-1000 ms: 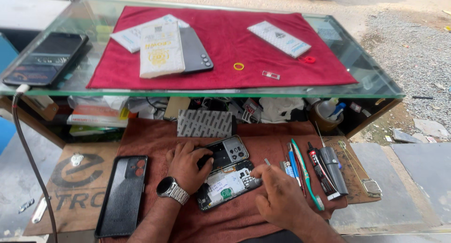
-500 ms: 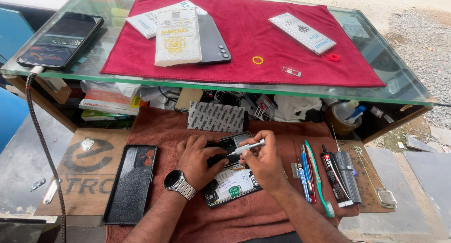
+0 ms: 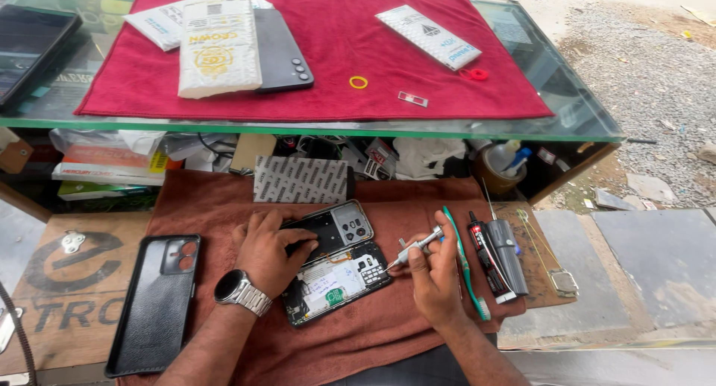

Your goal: The person disassembles a mobile phone by removing the back panel, unscrewing internal components with a screwdriver, and prying out the battery using a thin tool.

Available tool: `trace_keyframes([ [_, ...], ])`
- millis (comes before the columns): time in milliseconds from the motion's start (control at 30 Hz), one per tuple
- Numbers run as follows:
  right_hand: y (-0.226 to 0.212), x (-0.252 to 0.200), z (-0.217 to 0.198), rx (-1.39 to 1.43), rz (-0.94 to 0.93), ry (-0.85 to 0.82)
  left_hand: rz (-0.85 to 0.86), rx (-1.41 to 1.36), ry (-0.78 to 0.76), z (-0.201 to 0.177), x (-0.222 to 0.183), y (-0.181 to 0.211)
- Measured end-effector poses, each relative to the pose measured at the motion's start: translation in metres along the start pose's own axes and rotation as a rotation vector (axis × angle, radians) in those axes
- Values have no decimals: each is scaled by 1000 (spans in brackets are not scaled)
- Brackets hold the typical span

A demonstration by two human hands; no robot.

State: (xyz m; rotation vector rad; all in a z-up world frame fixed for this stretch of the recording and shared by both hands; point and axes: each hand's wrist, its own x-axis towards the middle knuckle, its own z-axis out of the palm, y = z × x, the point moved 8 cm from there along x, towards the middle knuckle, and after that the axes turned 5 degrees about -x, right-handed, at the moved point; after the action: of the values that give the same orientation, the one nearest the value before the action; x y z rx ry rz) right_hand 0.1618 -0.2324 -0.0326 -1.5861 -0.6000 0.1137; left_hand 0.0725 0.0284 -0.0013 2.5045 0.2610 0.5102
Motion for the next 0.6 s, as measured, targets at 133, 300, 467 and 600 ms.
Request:
trace_keyframes([
  [133,-7,-15,6,-87,-138,-51,-12,9,2,1,-1,-1],
  [300,-7,-21,8,-144,-191,-88,-34,37,-17,5,-1,-5],
  [467,-7,-22,12,-203,-245,-122,-65,73,-43,8,3,-7],
  [600,-18,-22,18,-386,-266,-193,-69,59,-44,8,0,-7],
])
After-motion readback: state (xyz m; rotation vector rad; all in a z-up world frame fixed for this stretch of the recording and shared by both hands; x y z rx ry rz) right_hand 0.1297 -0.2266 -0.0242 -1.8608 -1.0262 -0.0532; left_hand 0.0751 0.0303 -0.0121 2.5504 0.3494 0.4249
